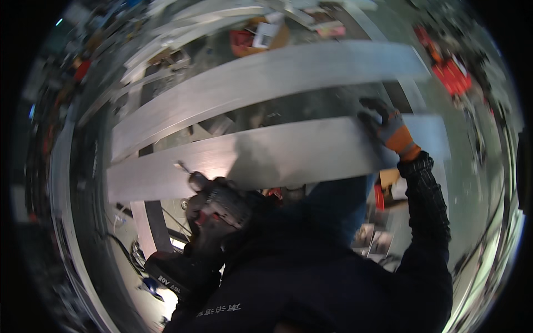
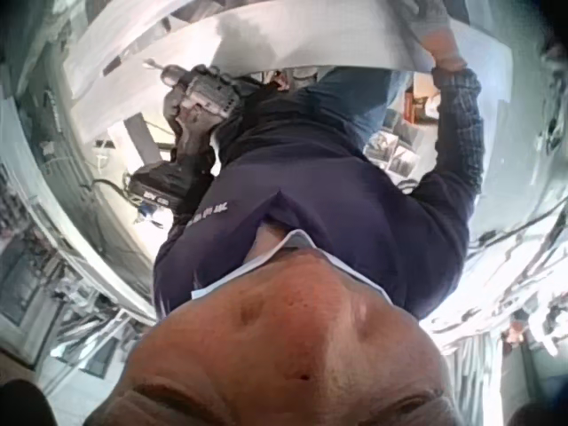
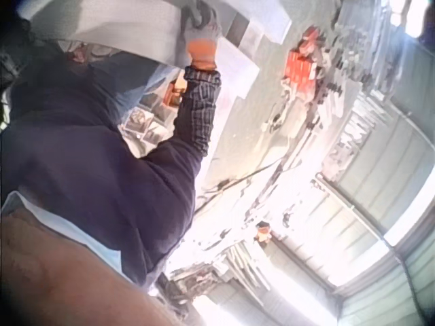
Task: The person uses a cordless drill to create multiple holes in a long metal sheet. They adjust the drill bit and reposition the sheet as needed while working in a workshop environment.
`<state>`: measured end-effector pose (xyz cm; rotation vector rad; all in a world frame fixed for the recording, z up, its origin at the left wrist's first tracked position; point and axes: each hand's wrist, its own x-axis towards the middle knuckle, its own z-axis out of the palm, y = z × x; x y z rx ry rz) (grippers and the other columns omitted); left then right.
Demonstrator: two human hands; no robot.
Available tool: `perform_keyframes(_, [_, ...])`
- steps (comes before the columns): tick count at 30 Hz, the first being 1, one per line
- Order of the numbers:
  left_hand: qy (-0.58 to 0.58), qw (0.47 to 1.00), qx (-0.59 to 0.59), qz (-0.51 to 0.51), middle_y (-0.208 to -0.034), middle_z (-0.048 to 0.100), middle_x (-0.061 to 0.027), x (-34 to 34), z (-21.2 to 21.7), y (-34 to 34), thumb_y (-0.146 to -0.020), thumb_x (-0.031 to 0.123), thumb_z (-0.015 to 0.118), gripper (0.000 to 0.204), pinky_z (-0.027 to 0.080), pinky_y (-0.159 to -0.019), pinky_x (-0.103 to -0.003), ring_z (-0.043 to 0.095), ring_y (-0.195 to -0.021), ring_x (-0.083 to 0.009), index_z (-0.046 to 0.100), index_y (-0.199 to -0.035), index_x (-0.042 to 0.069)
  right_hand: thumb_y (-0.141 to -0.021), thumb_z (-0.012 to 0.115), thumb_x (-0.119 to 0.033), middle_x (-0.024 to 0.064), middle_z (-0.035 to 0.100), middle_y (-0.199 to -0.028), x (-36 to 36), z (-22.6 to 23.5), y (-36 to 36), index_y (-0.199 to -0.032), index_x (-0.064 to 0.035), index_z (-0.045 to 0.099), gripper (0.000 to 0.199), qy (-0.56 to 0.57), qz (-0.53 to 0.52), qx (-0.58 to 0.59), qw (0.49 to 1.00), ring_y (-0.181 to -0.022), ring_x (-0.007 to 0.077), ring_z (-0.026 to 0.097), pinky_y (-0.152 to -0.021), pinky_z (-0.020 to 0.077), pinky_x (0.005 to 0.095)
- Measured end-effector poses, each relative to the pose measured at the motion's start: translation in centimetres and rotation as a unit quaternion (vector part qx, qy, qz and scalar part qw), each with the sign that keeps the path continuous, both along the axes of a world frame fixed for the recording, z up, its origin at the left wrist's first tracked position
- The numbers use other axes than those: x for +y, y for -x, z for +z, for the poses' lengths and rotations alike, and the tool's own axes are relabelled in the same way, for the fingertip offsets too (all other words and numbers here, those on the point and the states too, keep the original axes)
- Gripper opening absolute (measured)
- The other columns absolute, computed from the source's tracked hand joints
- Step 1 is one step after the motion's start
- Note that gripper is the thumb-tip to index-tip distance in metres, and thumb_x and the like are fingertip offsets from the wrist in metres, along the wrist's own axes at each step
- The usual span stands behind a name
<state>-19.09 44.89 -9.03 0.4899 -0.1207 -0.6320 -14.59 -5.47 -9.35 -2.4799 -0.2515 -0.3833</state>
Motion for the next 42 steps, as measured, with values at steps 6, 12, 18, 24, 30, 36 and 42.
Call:
perform_keyframes(6, [-0.034, 0.998, 0.050, -0.029, -0.142, 0.065, -0.0159, 1.2, 0.3, -6.7, -0.100, 0.039, 0.067, 0.057, 0.042, -0.117, -0.062, 0.062, -0.127, -0.0352, 0.060, -0.147, 0.008, -0.101, 0.070, -0.007, 0.0136, 0.080, -0.110, 0.5, -1.9, 13.8, -0.121, -0.0019, 0.076, 0.021, -0.169, -0.262, -0.171, 0.935, -0.099, 0.0231, 0.076, -0.088, 0.0589, 0.0344])
perform_keyframes(12, [-0.038, 0.981, 0.000, -0.191, -0.145, 0.061, -0.0169, -1.3, 2.0, -9.6, -0.098, 0.035, 0.070, 0.060, 0.041, -0.120, -0.059, 0.057, -0.137, -0.0365, 0.057, -0.147, 0.004, -0.109, 0.066, -0.019, 0.0120, 0.081, -0.108, 1.9, -15.2, 35.9, -0.125, 0.0024, 0.075, 0.028, -0.330, -0.562, -0.045, 0.758, -0.094, 0.0157, 0.074, -0.084, 0.0578, 0.0299])
perform_keyframes(18, [-0.110, 0.961, 0.042, -0.250, -0.129, 0.058, -0.0112, -4.3, 4.1, -9.1, -0.096, 0.039, 0.075, 0.066, 0.044, -0.113, -0.057, 0.056, -0.119, -0.0296, 0.050, -0.149, 0.009, -0.107, 0.067, -0.019, 0.0109, 0.081, -0.104, 9.7, -19.3, 42.8, -0.124, 0.0026, 0.076, 0.029, -0.459, -0.645, -0.007, 0.610, -0.089, 0.0174, 0.074, -0.080, 0.0581, 0.0305])
perform_keyframes(24, [-0.102, 0.922, 0.052, -0.369, -0.110, 0.056, -0.0104, -9.6, 3.5, -1.2, -0.096, 0.044, 0.072, 0.067, 0.053, -0.096, -0.056, 0.057, -0.096, -0.0279, 0.050, -0.148, 0.008, -0.104, 0.070, -0.025, 0.0086, 0.080, -0.102, 7.7, -27.7, 47.8, -0.124, 0.0024, 0.076, 0.035, -0.376, -0.663, 0.119, 0.636, -0.090, 0.0150, 0.071, -0.082, 0.0558, 0.0318])
perform_keyframes(30, [-0.131, 0.839, 0.124, -0.513, -0.123, 0.063, -0.0188, -8.8, -2.0, 2.4, -0.093, 0.035, 0.072, 0.065, 0.055, -0.101, -0.060, 0.066, -0.110, -0.0387, 0.050, -0.146, 0.005, -0.101, 0.066, -0.031, 0.0188, 0.081, -0.104, 10.7, -33.7, 55.1, -0.118, 0.0018, 0.077, 0.039, -0.358, -0.670, 0.250, 0.601, -0.097, 0.0258, 0.075, -0.089, 0.0561, 0.0394])
perform_keyframes(36, [-0.161, 0.837, 0.210, -0.480, -0.125, 0.064, -0.0272, -8.0, -3.4, 6.5, -0.088, 0.024, 0.072, 0.056, 0.058, -0.097, -0.057, 0.069, -0.113, -0.0424, 0.057, -0.137, 0.000, -0.100, 0.063, -0.027, 0.0170, 0.077, -0.086, 17.0, -37.9, 57.5, -0.105, -0.0003, 0.079, 0.031, -0.421, -0.650, 0.280, 0.567, -0.082, 0.0240, 0.072, -0.079, 0.0565, 0.0388])
perform_keyframes(42, [-0.181, 0.857, 0.097, -0.473, -0.125, 0.064, -0.0257, -7.9, -3.5, 8.4, -0.092, 0.020, 0.073, 0.049, 0.058, -0.095, -0.054, 0.069, -0.111, -0.0403, 0.059, -0.135, 0.001, -0.104, 0.055, -0.041, 0.0283, 0.076, -0.095, 7.6, -43.7, 58.5, -0.101, -0.0076, 0.080, 0.041, -0.208, -0.733, 0.254, 0.596, -0.097, 0.0495, 0.073, -0.085, 0.0579, 0.0558])
